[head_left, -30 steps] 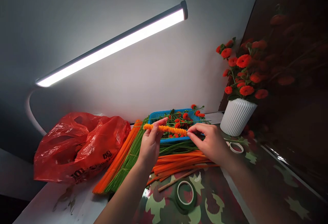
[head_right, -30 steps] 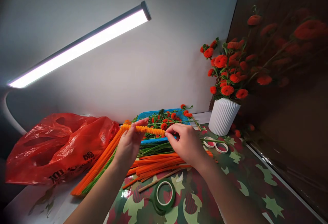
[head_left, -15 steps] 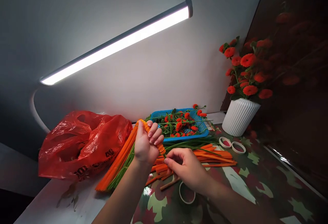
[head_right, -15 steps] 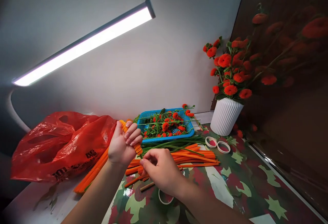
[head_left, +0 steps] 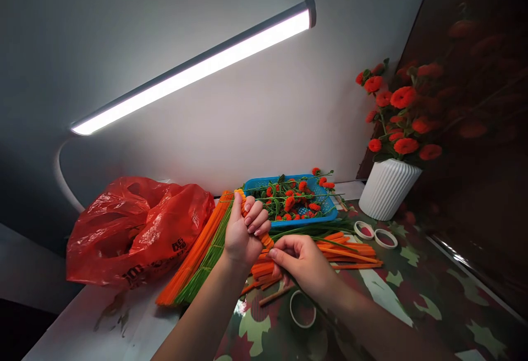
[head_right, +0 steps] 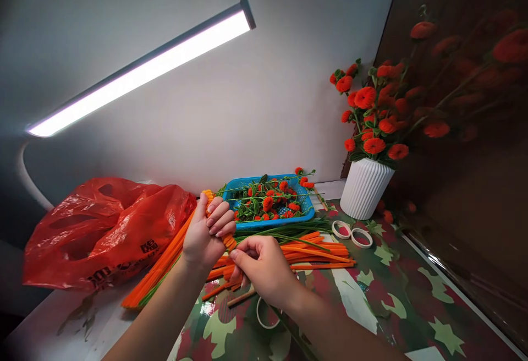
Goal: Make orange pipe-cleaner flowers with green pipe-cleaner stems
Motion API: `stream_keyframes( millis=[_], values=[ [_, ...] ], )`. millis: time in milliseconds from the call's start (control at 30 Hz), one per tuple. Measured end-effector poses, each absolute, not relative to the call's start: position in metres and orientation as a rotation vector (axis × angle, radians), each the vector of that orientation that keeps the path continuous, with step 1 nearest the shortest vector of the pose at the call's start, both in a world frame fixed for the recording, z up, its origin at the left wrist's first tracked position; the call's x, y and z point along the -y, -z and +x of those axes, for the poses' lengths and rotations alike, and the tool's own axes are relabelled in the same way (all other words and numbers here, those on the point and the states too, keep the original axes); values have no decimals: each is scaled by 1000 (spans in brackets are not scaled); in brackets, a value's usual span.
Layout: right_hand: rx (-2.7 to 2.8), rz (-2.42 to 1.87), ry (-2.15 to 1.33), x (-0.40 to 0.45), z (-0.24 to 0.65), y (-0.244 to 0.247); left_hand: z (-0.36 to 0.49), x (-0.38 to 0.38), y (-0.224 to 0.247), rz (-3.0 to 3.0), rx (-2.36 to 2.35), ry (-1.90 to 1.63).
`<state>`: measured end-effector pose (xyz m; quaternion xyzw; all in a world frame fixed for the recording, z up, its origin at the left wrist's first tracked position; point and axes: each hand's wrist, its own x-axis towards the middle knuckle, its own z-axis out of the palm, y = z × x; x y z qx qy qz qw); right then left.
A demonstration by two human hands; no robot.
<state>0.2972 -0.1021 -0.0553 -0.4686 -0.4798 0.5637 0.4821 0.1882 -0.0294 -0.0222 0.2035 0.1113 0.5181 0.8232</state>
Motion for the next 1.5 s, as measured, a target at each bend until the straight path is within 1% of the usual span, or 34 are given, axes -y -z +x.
stream_keyframes(
  millis=[200, 633, 1000, 1233, 1500],
  values=[
    [1157, -1156, -1391, 101, 300, 54, 189, 30, 22, 462, -241, -1121],
    [1148, -1098, -1408, 103, 295, 57, 187, 30, 17, 542, -285, -1284],
    [1005, -1014, -1539, 104, 289, 56, 195, 37, 20, 628, -325, -1327],
    [955, -977, -1636, 109, 289, 55, 193, 33, 18, 691, -374, -1437],
    [790, -834, -1799, 110, 284, 62, 197, 39, 19, 752, -390, -1431]
  ],
)
